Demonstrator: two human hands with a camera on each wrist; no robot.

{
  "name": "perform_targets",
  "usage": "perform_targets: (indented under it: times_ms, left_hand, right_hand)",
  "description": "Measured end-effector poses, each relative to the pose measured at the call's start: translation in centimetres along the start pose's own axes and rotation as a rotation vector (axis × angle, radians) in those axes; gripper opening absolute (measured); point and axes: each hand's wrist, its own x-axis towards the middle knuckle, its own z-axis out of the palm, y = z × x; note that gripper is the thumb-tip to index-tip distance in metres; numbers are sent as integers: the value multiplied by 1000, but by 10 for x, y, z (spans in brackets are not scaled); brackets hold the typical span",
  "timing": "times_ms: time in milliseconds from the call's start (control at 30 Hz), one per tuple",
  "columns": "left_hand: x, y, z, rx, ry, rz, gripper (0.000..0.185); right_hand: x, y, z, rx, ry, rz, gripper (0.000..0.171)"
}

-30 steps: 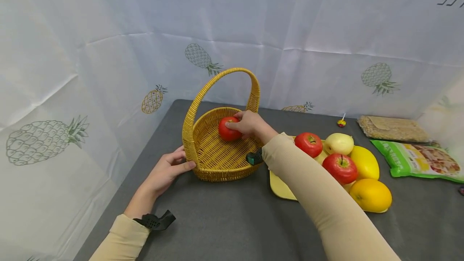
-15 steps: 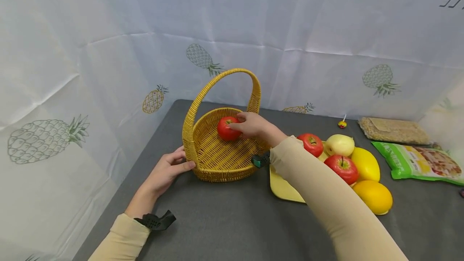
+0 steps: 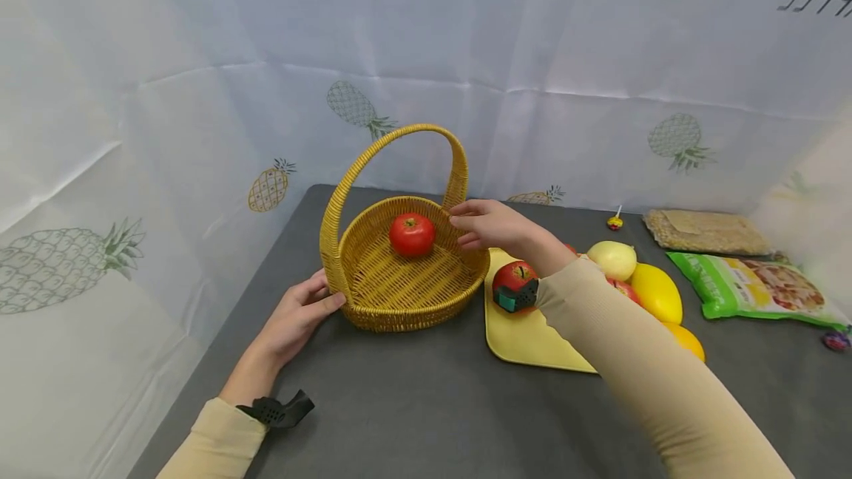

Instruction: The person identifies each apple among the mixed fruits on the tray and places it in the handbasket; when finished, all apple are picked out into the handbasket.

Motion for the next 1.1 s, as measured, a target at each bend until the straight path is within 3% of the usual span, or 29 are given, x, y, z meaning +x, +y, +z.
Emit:
perform_targets:
  times_ms: [167,433,633,833,1100]
  left_hand:
    - [0,-2,-1,-24,0,29,25]
    - [-1,-2,-5,-54,-14,42,26]
    - [1,-4,-3,-87,-31,36,25]
    - [-1,-4,-3,-104,2,12,26]
    - [-2,-2,-1,-94,14,-14,30]
  right_hand:
    - [-17,0,-10,23,5,-15,53]
    - [-38,11,-17,68,45,-31,45]
    - [-54,21,-21,47,68,-37,44]
    - [-68,29,-21,14,64,-57,48]
    - [-81,35,-27,-44,99,-17,48]
